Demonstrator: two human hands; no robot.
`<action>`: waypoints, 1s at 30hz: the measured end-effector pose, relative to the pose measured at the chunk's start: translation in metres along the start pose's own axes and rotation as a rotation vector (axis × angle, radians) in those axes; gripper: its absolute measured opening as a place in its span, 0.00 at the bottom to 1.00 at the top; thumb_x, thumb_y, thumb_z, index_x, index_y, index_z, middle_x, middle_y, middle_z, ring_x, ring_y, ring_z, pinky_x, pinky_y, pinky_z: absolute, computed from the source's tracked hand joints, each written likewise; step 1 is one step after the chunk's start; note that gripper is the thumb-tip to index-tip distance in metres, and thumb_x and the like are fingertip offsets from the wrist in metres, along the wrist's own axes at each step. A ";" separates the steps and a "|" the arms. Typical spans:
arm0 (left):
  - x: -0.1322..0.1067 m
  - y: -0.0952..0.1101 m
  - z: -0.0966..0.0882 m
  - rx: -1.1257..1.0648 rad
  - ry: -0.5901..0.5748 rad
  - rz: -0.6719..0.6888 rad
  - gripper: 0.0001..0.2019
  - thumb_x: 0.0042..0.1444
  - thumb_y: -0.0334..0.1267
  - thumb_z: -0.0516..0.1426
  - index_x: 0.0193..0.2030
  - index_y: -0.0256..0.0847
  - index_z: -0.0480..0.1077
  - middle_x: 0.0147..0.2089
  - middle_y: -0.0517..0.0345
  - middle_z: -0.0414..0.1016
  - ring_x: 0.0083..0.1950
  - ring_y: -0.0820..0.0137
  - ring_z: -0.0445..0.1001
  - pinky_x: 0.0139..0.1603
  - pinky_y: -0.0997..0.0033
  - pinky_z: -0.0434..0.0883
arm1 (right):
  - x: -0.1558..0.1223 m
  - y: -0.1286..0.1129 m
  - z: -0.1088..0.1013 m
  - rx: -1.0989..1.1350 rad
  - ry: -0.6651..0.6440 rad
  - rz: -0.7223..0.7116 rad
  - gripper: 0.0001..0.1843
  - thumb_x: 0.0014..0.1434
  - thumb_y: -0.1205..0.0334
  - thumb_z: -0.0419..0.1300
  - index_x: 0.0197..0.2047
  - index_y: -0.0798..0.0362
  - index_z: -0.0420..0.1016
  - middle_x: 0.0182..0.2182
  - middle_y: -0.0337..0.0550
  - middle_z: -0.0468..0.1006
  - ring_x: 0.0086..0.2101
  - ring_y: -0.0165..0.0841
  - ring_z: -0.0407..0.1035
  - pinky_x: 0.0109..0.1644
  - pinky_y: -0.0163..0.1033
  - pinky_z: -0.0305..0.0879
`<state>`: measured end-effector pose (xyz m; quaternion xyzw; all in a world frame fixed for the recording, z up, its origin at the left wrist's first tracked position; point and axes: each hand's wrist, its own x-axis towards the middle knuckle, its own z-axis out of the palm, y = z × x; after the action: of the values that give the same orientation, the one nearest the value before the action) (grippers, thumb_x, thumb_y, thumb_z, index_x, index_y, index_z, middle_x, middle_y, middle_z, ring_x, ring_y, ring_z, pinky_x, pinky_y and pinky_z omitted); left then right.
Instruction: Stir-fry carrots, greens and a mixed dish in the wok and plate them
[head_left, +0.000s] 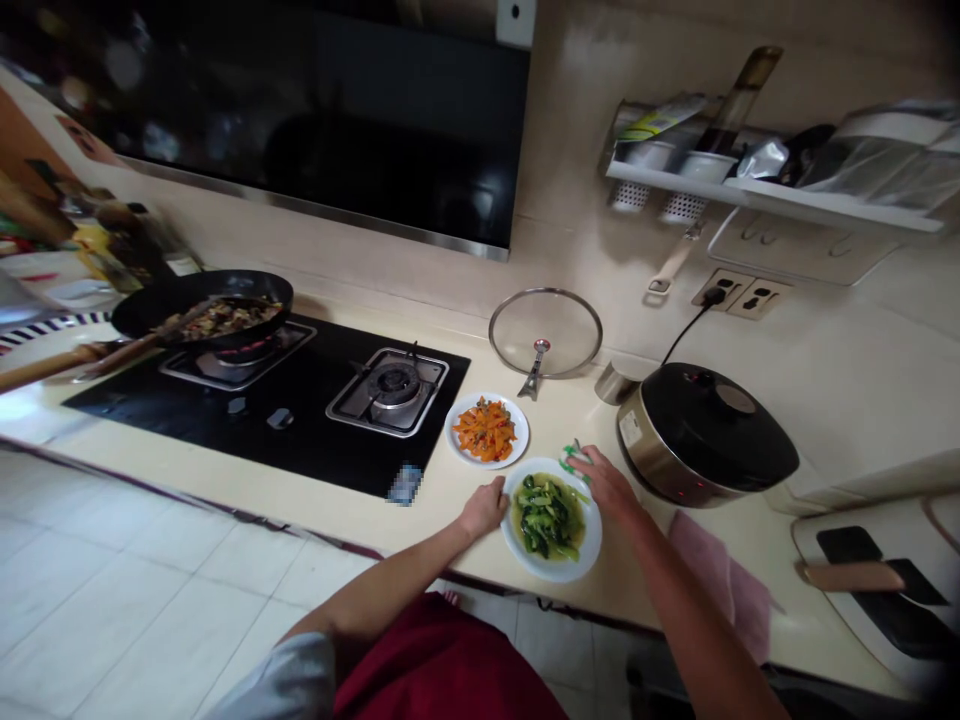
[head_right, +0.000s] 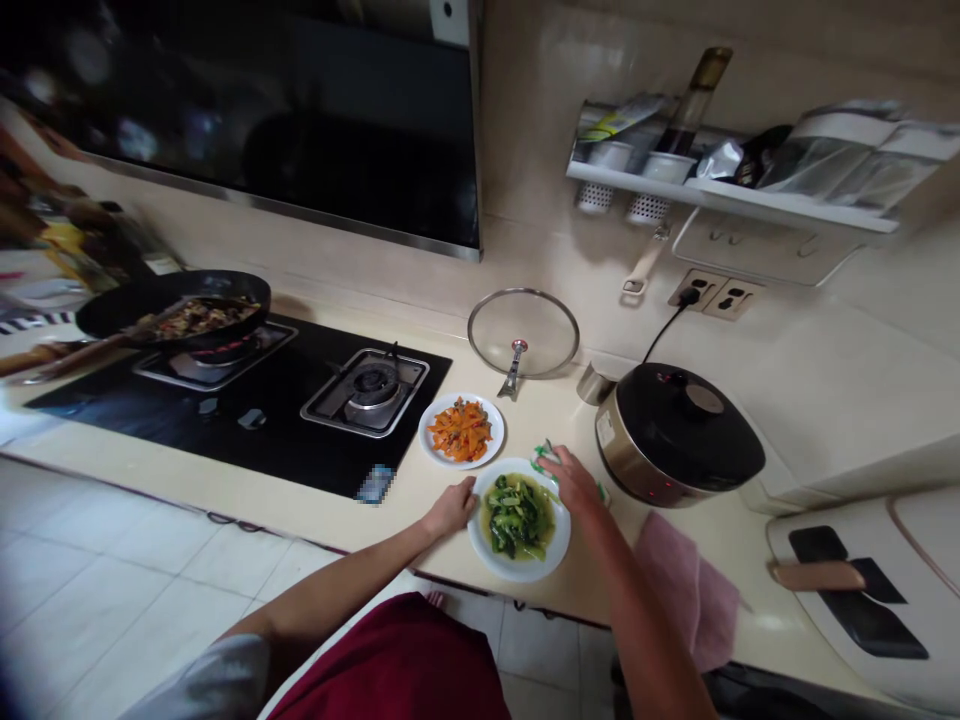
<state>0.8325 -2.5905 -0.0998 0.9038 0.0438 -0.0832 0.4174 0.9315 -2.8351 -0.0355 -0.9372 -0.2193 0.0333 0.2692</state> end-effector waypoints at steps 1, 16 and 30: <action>0.004 0.000 -0.002 0.027 -0.005 0.002 0.11 0.58 0.36 0.49 0.47 0.39 0.64 0.42 0.48 0.77 0.47 0.62 0.75 0.49 0.65 0.67 | 0.005 -0.006 0.001 -0.007 -0.036 -0.013 0.14 0.59 0.54 0.49 0.43 0.46 0.72 0.39 0.39 0.74 0.38 0.33 0.69 0.41 0.35 0.63; 0.018 -0.007 -0.015 -0.022 -0.002 0.100 0.15 0.55 0.36 0.53 0.50 0.43 0.69 0.46 0.51 0.77 0.51 0.60 0.73 0.53 0.64 0.65 | -0.002 0.002 -0.008 -0.165 -0.207 -0.122 0.13 0.60 0.58 0.51 0.42 0.46 0.77 0.39 0.39 0.73 0.41 0.32 0.65 0.45 0.34 0.58; 0.018 -0.011 -0.009 -0.124 0.033 0.104 0.15 0.54 0.32 0.53 0.48 0.40 0.71 0.43 0.51 0.78 0.47 0.60 0.74 0.53 0.64 0.65 | -0.101 0.033 0.014 -0.335 -0.098 -0.089 0.33 0.53 0.81 0.43 0.53 0.45 0.74 0.49 0.46 0.72 0.48 0.34 0.66 0.52 0.37 0.61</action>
<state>0.8493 -2.5765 -0.1051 0.8786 0.0088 -0.0439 0.4755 0.8506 -2.8969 -0.0698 -0.9555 -0.2761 0.0300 0.0993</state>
